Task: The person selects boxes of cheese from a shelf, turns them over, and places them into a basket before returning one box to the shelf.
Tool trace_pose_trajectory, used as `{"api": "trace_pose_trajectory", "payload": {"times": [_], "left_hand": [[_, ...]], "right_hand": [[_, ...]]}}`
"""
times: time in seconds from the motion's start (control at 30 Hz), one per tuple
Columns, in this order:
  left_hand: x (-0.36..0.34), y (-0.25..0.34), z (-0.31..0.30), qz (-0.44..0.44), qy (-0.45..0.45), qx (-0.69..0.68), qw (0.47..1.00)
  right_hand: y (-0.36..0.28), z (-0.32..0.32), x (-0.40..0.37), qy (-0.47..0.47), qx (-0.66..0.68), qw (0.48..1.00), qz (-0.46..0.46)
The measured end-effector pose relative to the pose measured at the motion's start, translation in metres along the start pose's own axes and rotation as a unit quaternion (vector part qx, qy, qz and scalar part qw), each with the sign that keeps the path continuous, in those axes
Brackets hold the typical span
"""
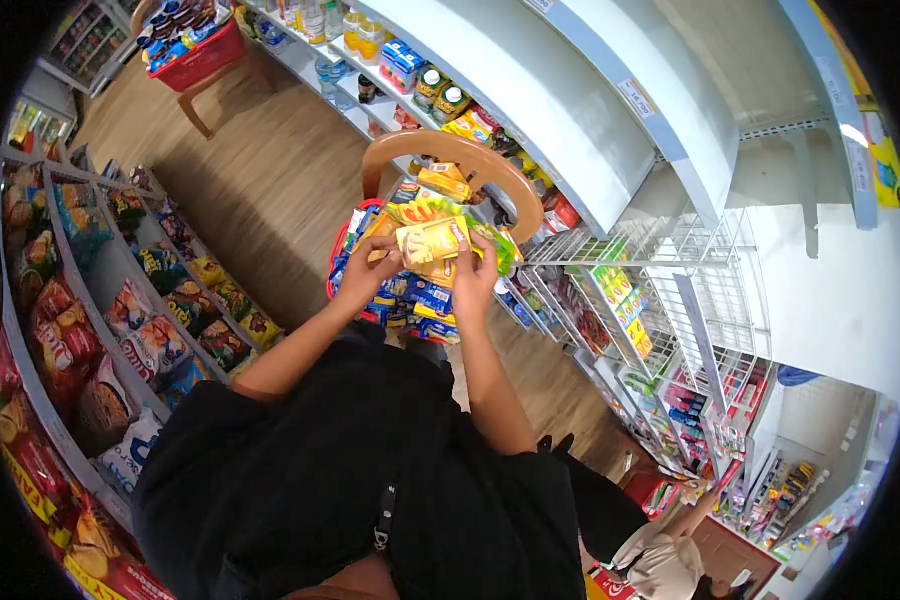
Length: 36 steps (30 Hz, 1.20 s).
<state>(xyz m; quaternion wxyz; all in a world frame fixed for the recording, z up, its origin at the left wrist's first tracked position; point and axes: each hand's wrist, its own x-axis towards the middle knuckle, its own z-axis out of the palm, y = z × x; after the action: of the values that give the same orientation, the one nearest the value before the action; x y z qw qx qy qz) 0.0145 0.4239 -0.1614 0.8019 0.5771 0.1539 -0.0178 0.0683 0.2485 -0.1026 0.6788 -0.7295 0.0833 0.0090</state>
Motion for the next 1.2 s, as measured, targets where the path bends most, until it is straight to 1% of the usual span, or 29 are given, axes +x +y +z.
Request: {"api": "trace_pose_trajectory", "payload": {"times": [0.03,0.07,0.1,0.13,0.17,0.2,0.27,0.3,0.33,0.37,0.4,0.47,0.53,0.6,0.67,0.7,0.77,0.9,0.97,1.1,1.2], "left_hand": [[-0.009,0.017,0.006,-0.029,-0.009,-0.091,0.995],[-0.017,0.03,0.009,-0.031,-0.015,-0.09,0.995],[-0.023,0.041,0.01,-0.036,-0.031,-0.097,0.994],[-0.025,0.045,0.011,-0.04,-0.047,-0.104,0.993],[-0.026,0.045,0.007,-0.067,-0.104,-0.116,0.986],[-0.026,0.043,0.001,-0.068,-0.106,-0.115,0.985],[-0.021,0.033,-0.009,-0.105,-0.223,-0.08,0.966],[-0.016,0.023,-0.015,-0.102,-0.236,-0.053,0.965],[-0.009,0.016,-0.018,-0.102,-0.237,-0.053,0.965],[-0.001,0.01,-0.022,-0.088,-0.25,-0.022,0.964],[0.006,0.014,-0.022,-0.073,-0.262,0.01,0.962],[0.017,0.022,-0.021,-0.064,-0.254,0.009,0.965],[0.025,0.031,-0.018,-0.062,-0.314,0.039,0.947],[0.027,0.035,-0.013,-0.067,-0.314,0.049,0.946],[0.027,0.036,-0.009,-0.027,-0.321,0.036,0.946],[0.027,0.037,-0.007,-0.027,-0.322,0.036,0.946],[0.027,0.04,-0.005,-0.081,-0.345,0.0,0.935],[0.023,0.046,-0.001,-0.09,-0.323,-0.005,0.942],[0.021,0.046,0.0,-0.117,-0.308,-0.031,0.944],[0.018,0.048,0.0,-0.117,-0.307,-0.043,0.944],[0.014,0.044,0.0,-0.104,-0.298,-0.057,0.947]], "right_hand": [[-0.007,-0.003,-0.003,0.008,0.059,0.998,0.023],[-0.005,-0.009,-0.005,0.014,0.059,0.998,0.023],[-0.005,-0.014,-0.006,-0.006,0.066,0.998,0.018],[-0.004,-0.018,-0.006,-0.027,0.073,0.997,0.013],[-0.003,-0.022,-0.008,-0.034,0.083,0.996,0.018],[0.002,-0.024,-0.009,-0.031,0.084,0.996,0.018],[0.013,-0.027,-0.011,-0.013,0.086,0.996,0.001],[0.021,-0.029,-0.012,-0.012,0.086,0.996,0.001],[0.027,-0.031,-0.014,-0.001,0.108,0.994,0.016],[0.033,-0.033,-0.016,0.01,0.13,0.991,0.032],[0.032,-0.033,-0.019,0.01,0.131,0.991,0.032],[0.03,-0.032,-0.023,0.024,0.158,0.986,0.046],[0.022,-0.031,-0.022,0.028,0.157,0.986,0.05],[0.015,-0.031,-0.021,0.032,0.156,0.986,0.054],[0.009,-0.03,-0.018,0.032,0.175,0.982,0.063],[0.009,-0.03,-0.016,0.034,0.175,0.982,0.062],[0.01,-0.03,-0.014,0.02,0.186,0.981,0.057],[0.008,-0.03,-0.012,0.022,0.185,0.98,0.065],[-0.002,-0.029,-0.012,-0.001,0.206,0.977,0.057],[-0.01,-0.032,-0.011,-0.018,0.195,0.979,0.047],[-0.012,-0.033,-0.012,-0.033,0.23,0.971,0.061]]}}
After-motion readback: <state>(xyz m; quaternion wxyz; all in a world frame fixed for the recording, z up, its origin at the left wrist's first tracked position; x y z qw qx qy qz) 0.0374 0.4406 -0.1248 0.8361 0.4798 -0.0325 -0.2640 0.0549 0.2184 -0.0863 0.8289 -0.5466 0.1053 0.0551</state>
